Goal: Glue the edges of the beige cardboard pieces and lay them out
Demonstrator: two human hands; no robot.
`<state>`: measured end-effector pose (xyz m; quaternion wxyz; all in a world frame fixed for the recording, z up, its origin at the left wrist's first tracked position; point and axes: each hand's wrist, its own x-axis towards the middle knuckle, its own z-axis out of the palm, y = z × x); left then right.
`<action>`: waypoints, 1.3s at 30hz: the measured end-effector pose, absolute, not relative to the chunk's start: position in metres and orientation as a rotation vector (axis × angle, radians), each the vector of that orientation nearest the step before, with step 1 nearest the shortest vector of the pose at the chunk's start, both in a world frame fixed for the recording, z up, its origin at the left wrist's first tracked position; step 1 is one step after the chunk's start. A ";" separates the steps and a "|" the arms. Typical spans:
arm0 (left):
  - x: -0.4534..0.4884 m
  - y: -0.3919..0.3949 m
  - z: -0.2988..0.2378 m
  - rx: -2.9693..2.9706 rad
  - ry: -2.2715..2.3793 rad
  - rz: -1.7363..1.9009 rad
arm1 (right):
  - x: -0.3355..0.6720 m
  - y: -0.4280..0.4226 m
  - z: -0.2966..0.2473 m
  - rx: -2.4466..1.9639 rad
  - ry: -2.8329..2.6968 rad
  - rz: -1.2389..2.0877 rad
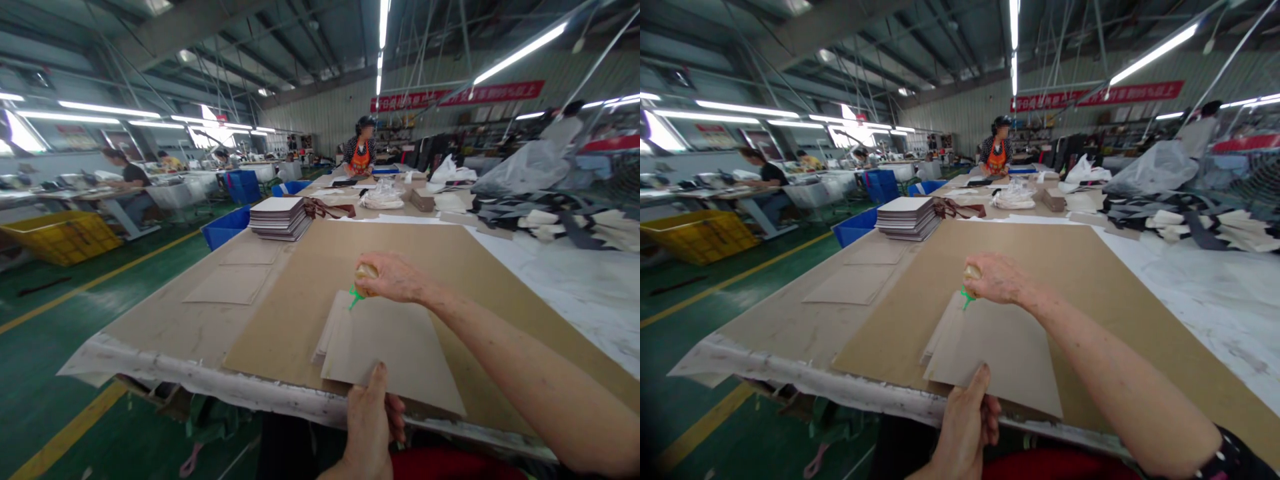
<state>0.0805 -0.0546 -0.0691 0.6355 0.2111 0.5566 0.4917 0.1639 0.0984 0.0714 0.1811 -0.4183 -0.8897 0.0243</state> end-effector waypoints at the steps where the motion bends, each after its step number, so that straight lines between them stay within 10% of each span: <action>1: 0.080 -0.054 -0.069 0.475 1.273 1.116 | 0.163 0.099 0.073 -1.191 -2.518 0.066; 39: 0.075 -0.054 -0.064 0.483 1.316 1.086 | 0.310 0.058 0.066 -1.628 -2.293 0.296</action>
